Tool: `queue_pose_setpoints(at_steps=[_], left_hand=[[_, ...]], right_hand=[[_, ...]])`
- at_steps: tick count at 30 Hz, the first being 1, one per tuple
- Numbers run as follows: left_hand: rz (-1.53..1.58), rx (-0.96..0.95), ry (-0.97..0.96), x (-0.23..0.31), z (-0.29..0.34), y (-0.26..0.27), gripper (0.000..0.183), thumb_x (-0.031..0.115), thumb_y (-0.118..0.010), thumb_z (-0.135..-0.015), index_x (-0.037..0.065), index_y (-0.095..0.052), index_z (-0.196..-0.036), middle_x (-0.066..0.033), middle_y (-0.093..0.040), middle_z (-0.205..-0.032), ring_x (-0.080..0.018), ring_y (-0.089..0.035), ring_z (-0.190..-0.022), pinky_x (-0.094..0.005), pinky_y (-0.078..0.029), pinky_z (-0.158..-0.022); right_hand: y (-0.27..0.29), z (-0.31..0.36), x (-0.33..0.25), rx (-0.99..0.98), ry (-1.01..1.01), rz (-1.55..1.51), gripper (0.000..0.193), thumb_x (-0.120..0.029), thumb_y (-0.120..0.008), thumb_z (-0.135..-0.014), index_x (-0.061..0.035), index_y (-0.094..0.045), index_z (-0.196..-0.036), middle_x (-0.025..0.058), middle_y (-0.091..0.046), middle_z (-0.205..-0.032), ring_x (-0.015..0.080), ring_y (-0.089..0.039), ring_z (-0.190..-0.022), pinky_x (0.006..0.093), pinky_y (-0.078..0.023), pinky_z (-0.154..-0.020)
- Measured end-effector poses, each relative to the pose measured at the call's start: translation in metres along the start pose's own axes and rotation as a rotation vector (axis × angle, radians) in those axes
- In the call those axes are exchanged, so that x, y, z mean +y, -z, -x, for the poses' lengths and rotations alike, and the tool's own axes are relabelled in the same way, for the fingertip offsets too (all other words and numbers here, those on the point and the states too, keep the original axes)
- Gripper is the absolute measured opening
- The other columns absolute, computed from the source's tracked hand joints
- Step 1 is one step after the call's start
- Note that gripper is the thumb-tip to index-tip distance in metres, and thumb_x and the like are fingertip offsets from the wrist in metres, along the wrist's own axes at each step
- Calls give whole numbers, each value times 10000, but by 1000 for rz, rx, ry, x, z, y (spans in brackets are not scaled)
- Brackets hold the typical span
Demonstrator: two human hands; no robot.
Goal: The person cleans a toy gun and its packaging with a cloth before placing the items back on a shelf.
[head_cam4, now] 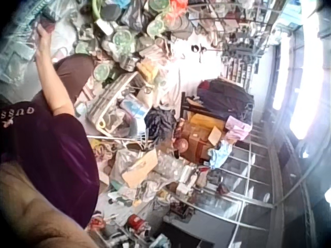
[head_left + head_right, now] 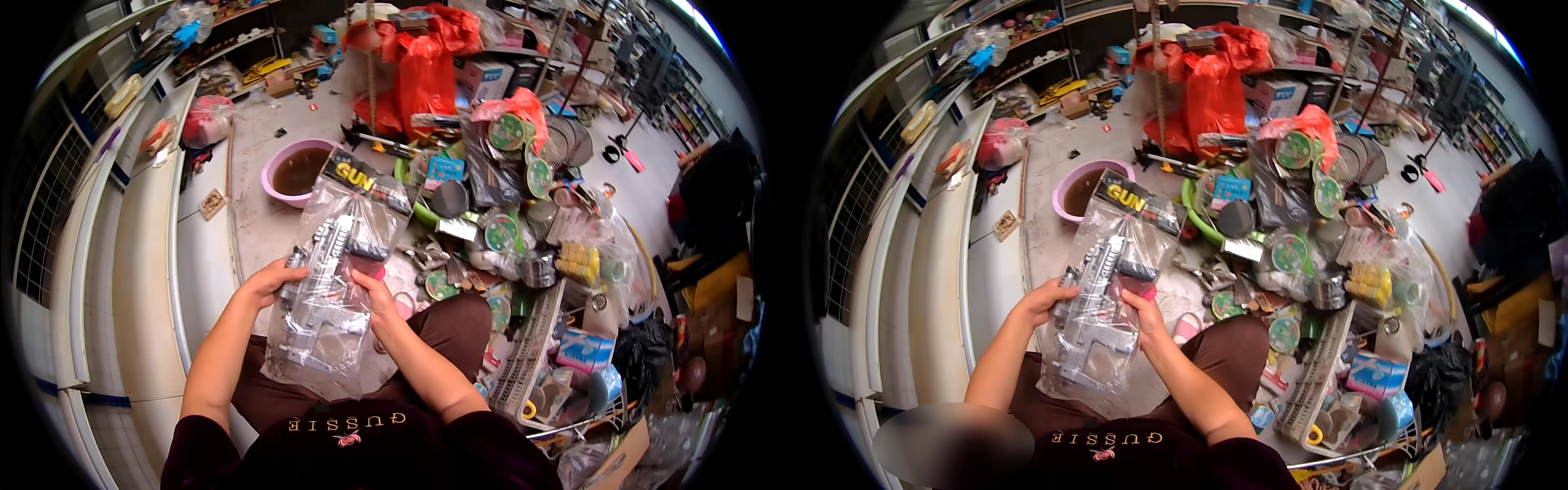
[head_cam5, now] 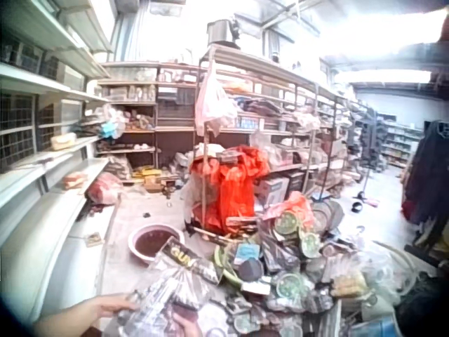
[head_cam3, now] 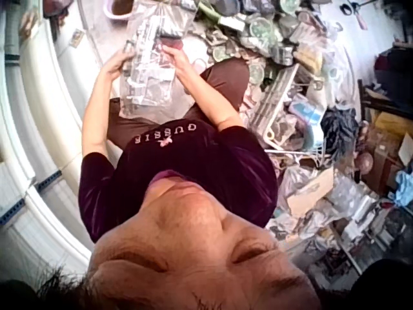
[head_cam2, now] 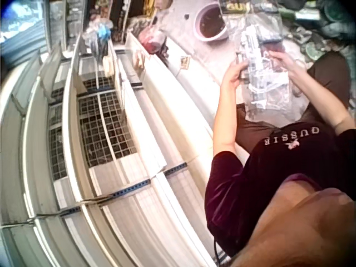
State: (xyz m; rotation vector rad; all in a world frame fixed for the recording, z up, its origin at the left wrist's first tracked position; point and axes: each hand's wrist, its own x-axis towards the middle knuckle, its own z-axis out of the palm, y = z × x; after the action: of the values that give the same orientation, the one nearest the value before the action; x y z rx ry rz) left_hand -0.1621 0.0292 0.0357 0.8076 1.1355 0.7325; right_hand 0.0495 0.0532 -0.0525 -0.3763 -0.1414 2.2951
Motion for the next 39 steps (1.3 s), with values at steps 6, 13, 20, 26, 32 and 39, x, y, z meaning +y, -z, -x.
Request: queue_pose_setpoints(at_steps=[6,13,20,26,32,39], left_hand=[[317,-6,-35,-26,39,-14,584,130,-688,-788,37,-419,-1298,-87,-563,-1192,-200,-566,-1055,-368,-462,-927],[159,256,-31,-46,58,-28,571,43,-670,-732,8,-436,-1252,-120,-606,-1101,-247,-605,-1002,-392,-506,-880],[225,236,-283,-14,65,5,436,76,-591,-810,-10,-477,-1222,-123,-636,-1036,-224,-649,-884,-347,-540,-809],[152,425,-307,12,75,46,372,185,-635,-827,-22,-566,-1128,-86,-662,-957,-159,-651,-789,-290,-534,-719],[206,415,-318,17,95,59,410,128,-660,-800,-25,-531,-1158,-102,-657,-967,-149,-654,-773,-276,-535,-712],[-243,482,-132,26,63,81,476,87,-680,-731,-21,-503,-1159,-101,-631,-1009,-151,-617,-860,-279,-486,-795]], right_hand=[[9,4,7,-11,214,151,266,-86,-558,-861,28,-553,-1101,146,-643,-993,268,-654,-820,436,-554,-753],[-10,6,4,15,229,114,232,-77,-613,-828,-10,-578,-1047,95,-650,-928,203,-647,-779,359,-549,-709],[-35,23,-59,69,307,408,241,-203,-542,-905,-39,-572,-1080,78,-622,-997,173,-582,-949,338,-469,-801],[-62,91,-157,625,586,2084,487,-455,-367,-920,-44,-624,-976,232,-636,-905,377,-617,-892,469,-461,-765],[-82,107,-203,786,49,2570,553,-552,-392,-885,-77,-665,-957,178,-654,-953,364,-618,-908,449,-464,-803],[-8,61,-225,527,159,2208,467,-438,-485,-884,-82,-577,-1172,127,-655,-1016,281,-613,-940,356,-446,-824]])
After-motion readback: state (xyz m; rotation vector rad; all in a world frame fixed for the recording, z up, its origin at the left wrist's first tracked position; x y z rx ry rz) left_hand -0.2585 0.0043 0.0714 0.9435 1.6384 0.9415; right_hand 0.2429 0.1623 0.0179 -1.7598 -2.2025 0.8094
